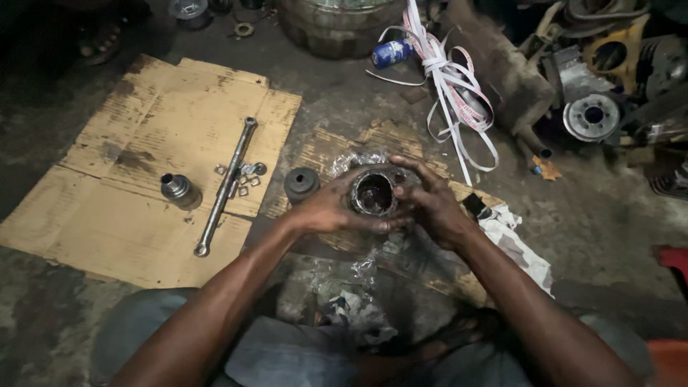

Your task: The person sits on the floor and cleans a cylindrical mechanical part by hand, then wipes it with a white cloth. They then pick up a long metal rod and insert it into the part, continuing to wipe the assembly with the cloth.

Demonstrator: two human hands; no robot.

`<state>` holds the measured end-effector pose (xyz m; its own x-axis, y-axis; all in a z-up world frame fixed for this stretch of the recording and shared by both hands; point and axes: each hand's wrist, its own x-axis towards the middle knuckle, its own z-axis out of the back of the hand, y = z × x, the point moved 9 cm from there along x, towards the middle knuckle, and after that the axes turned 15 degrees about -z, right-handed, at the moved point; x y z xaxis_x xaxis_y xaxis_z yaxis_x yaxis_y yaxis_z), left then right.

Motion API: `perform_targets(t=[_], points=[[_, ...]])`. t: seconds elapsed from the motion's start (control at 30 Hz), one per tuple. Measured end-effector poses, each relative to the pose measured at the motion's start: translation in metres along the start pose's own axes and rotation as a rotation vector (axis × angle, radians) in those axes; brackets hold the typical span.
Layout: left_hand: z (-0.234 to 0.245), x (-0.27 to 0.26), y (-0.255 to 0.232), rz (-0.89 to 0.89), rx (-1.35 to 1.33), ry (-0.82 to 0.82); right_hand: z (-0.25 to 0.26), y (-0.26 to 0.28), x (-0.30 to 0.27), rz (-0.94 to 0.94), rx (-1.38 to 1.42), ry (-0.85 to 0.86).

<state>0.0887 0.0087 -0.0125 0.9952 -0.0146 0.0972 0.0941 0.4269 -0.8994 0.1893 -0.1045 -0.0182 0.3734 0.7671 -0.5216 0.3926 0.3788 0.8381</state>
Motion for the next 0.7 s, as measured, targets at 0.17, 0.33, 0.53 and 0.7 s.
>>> perform_targets(t=[0.17, 0.33, 0.53, 0.7], points=[[0.003, -0.005, -0.014, -0.016, -0.037, 0.059, 0.001, -0.005, 0.004, 0.036, 0.103, -0.02], [0.0, -0.009, -0.023, 0.018, -0.002, 0.11, 0.0, -0.012, 0.004, 0.122, 0.184, 0.065], [0.004, -0.014, -0.022, 0.06, -0.065, 0.1, -0.003, -0.006, 0.005, 0.156, 0.18, 0.132], [-0.006, -0.012, -0.004, 0.122, -0.04, 0.061, -0.006, -0.003, 0.0, 0.122, 0.212, 0.174]])
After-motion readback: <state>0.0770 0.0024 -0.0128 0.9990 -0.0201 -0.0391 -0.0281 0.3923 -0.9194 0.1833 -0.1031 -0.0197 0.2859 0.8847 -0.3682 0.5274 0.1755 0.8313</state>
